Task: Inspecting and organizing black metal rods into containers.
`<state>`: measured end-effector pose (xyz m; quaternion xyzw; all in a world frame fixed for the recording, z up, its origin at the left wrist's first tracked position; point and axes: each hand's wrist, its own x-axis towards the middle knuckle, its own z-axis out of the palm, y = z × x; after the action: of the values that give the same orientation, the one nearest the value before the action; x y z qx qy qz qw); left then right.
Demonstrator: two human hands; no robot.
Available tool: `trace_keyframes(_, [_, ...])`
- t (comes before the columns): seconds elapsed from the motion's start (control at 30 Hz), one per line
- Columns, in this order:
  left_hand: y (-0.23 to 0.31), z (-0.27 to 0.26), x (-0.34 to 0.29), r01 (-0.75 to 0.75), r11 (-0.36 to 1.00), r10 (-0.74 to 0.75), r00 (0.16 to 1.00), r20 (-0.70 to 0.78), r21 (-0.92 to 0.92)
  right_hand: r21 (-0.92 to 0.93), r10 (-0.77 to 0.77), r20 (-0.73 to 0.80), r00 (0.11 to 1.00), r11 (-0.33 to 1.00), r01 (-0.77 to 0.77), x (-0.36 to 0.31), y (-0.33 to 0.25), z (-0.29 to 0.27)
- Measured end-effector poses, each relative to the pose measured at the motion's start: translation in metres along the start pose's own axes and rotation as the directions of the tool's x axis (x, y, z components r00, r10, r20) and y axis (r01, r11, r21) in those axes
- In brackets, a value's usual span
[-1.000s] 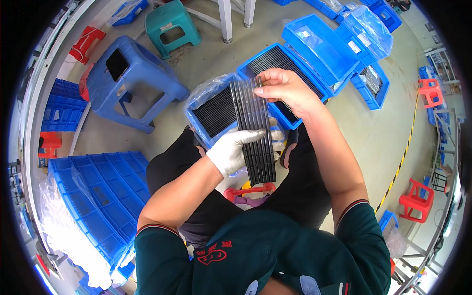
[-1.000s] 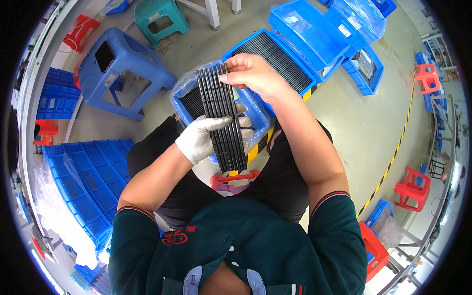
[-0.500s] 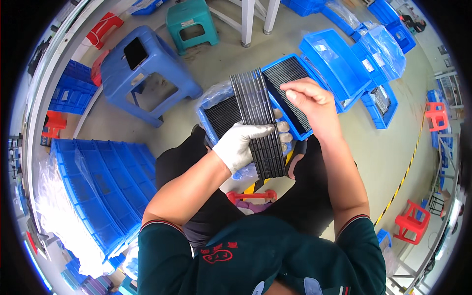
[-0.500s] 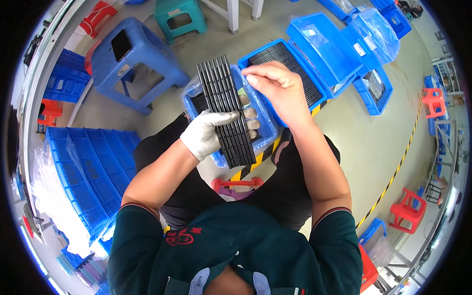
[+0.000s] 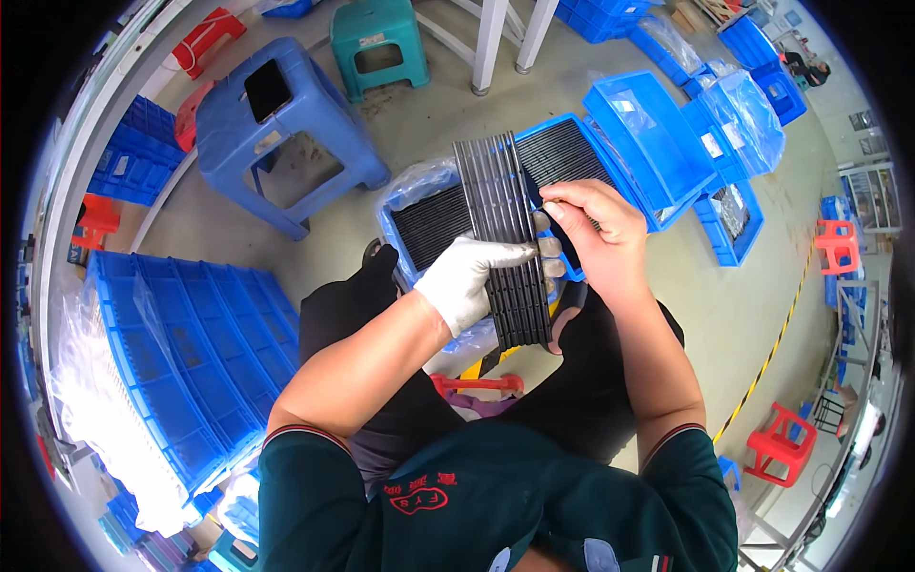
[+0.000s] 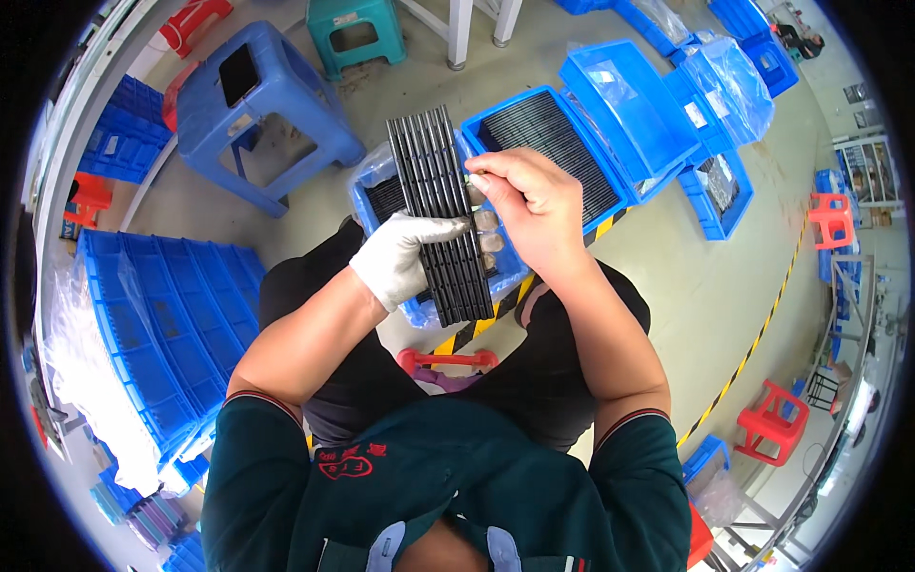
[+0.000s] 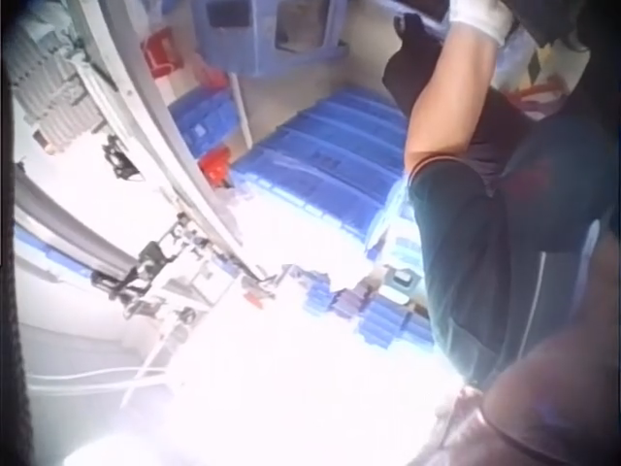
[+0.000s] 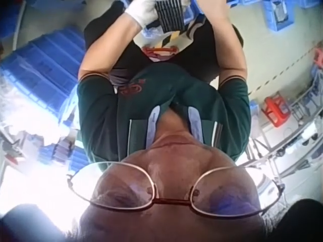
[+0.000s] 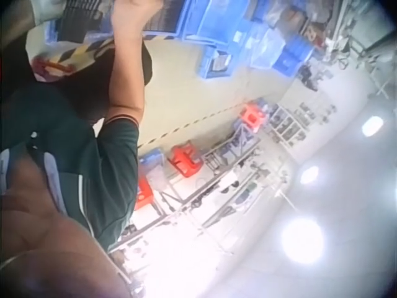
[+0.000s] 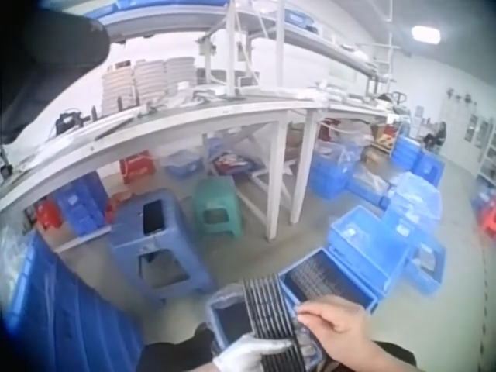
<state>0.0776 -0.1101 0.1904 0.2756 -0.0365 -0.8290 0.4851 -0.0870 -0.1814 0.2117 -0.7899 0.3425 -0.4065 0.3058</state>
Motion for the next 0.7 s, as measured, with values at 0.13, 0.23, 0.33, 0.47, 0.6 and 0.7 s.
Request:
trace_keyframes(0.13, [-0.001,-0.002,0.001,-0.018,1.000,0.018,0.999,-0.028,0.025,-0.053,-0.081,-0.022,0.997,0.995,0.079,0.002,-0.001,0.002])
trace_keyframes(0.23, [0.000,-0.003,0.000,0.022,0.999,-0.021,0.999,-0.026,0.031,-0.066,-0.115,-0.021,0.993,0.991,0.114,0.003,0.001,0.005])
trace_keyframes(0.33, [0.001,-0.006,0.000,0.022,0.998,-0.019,0.999,-0.045,0.062,-0.107,-0.179,-0.029,0.983,0.979,0.175,0.004,0.002,0.006])
trace_keyframes(0.47, [-0.001,-0.009,0.003,-0.016,0.996,0.020,0.999,-0.040,0.082,-0.210,-0.250,0.035,0.968,0.945,0.252,0.002,0.003,0.008])
trace_keyframes(0.6, [0.001,-0.007,0.001,-0.027,0.998,0.028,0.999,-0.021,0.048,-0.248,-0.308,0.023,0.951,0.920,0.304,0.004,0.001,0.010])
trace_keyframes(0.7, [0.000,-0.007,0.004,-0.032,0.998,0.036,0.998,-0.054,0.062,-0.212,-0.315,-0.042,0.948,0.930,0.300,0.006,-0.006,0.008])
